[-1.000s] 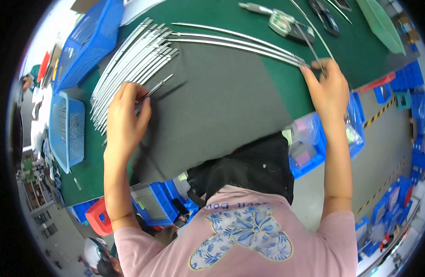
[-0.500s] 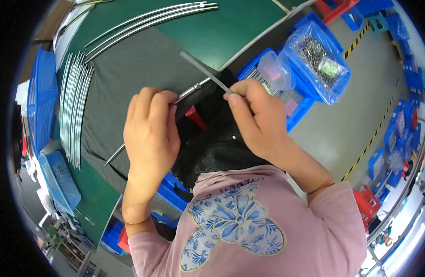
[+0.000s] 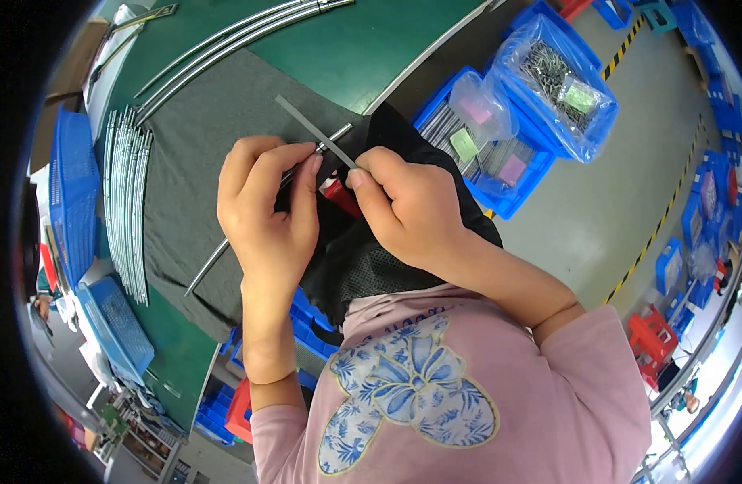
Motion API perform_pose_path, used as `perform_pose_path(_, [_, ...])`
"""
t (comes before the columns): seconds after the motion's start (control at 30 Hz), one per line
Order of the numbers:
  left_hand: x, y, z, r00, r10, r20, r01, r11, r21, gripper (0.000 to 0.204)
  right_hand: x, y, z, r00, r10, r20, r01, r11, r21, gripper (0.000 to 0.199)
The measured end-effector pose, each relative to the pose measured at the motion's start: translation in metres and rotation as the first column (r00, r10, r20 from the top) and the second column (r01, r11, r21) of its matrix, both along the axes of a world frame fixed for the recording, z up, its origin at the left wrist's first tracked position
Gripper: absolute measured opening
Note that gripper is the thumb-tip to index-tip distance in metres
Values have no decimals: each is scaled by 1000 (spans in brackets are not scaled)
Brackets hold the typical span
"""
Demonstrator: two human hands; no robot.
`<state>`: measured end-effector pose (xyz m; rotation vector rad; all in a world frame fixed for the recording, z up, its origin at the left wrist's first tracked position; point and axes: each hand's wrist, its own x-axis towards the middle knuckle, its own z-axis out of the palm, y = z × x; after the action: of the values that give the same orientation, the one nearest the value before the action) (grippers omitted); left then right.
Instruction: Using a small metal file to smooth or refine the fitting at the end of a metal rod on a workbench.
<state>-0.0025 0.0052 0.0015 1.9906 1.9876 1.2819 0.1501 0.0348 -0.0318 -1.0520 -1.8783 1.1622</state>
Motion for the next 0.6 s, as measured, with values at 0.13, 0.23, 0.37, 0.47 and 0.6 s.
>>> perform_pose_path(0.13, [1, 1, -4, 998, -5, 67, 3, 1000, 19, 15, -1, -5, 8, 999, -40, 32, 41, 998, -54, 8])
perform_pose_path(0.23, [1, 2, -4, 999, 1, 43, -3, 999, 34, 16, -13, 3, 9, 999, -43, 18, 43, 998, -34, 9])
perform_pose_path(0.37, [2, 2, -5, 999, 2, 41, -4, 998, 56, 16, -8, -11, -1, 997, -73, 0, 73, 997, 17, 10])
perform_pose_path(0.47, [2, 1, -4, 999, -8, 50, 6, 999, 42, 17, -8, -8, 7, 998, -50, 38, 49, 999, 12, 10])
perform_pose_path(0.6, [0, 2, -4, 998, -7, 56, 4, 998, 60, 17, -4, -17, 2, 996, -73, 53, 72, 997, 17, 7])
